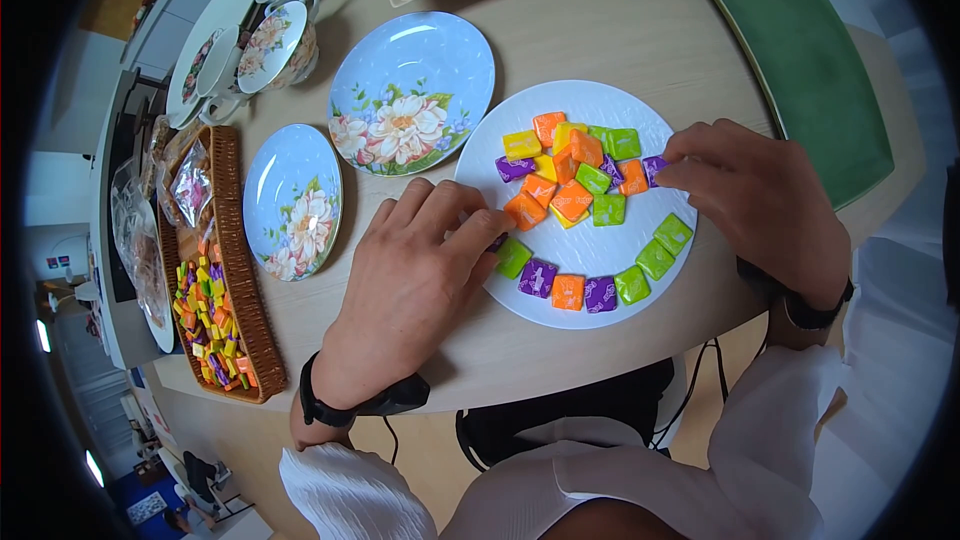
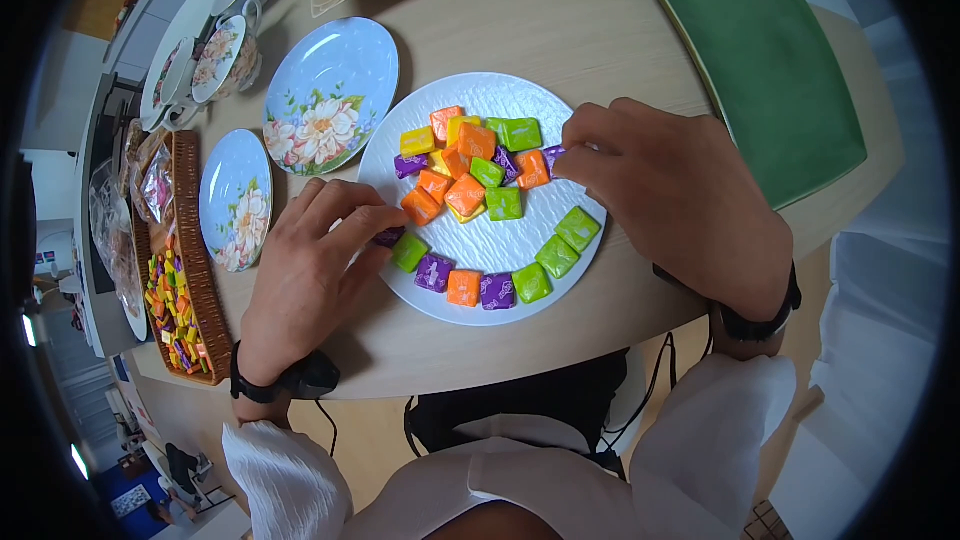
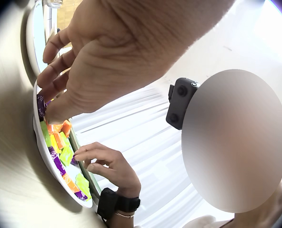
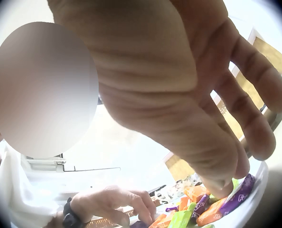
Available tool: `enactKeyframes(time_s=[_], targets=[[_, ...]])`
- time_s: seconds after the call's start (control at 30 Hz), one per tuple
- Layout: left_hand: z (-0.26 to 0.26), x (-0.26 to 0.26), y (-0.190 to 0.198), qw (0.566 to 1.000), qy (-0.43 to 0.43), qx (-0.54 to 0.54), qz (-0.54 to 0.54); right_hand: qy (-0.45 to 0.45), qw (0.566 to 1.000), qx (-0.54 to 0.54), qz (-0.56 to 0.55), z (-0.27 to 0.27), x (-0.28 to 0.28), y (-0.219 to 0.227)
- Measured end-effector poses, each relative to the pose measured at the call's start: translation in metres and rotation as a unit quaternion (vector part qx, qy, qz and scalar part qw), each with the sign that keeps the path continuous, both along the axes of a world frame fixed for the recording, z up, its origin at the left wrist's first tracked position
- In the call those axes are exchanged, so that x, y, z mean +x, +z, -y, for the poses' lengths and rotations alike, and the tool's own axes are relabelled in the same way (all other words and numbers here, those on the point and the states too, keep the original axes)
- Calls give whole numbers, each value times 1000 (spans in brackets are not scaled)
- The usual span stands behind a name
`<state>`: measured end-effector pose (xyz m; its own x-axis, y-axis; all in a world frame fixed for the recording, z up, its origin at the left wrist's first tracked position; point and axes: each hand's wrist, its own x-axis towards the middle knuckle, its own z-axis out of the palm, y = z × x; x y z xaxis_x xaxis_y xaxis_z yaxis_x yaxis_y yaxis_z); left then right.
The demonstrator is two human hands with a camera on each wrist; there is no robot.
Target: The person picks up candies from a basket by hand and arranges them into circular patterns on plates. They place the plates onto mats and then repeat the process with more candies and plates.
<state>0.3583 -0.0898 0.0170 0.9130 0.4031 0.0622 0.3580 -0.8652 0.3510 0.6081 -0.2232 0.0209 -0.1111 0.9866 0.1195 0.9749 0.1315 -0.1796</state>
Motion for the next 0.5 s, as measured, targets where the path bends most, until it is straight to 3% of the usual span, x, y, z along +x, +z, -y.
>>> enactKeyframes(time_s=[0.5], targets=[[0, 0, 0, 1000, 1, -2, -2, 6, 1000, -8, 13, -3, 0, -2]])
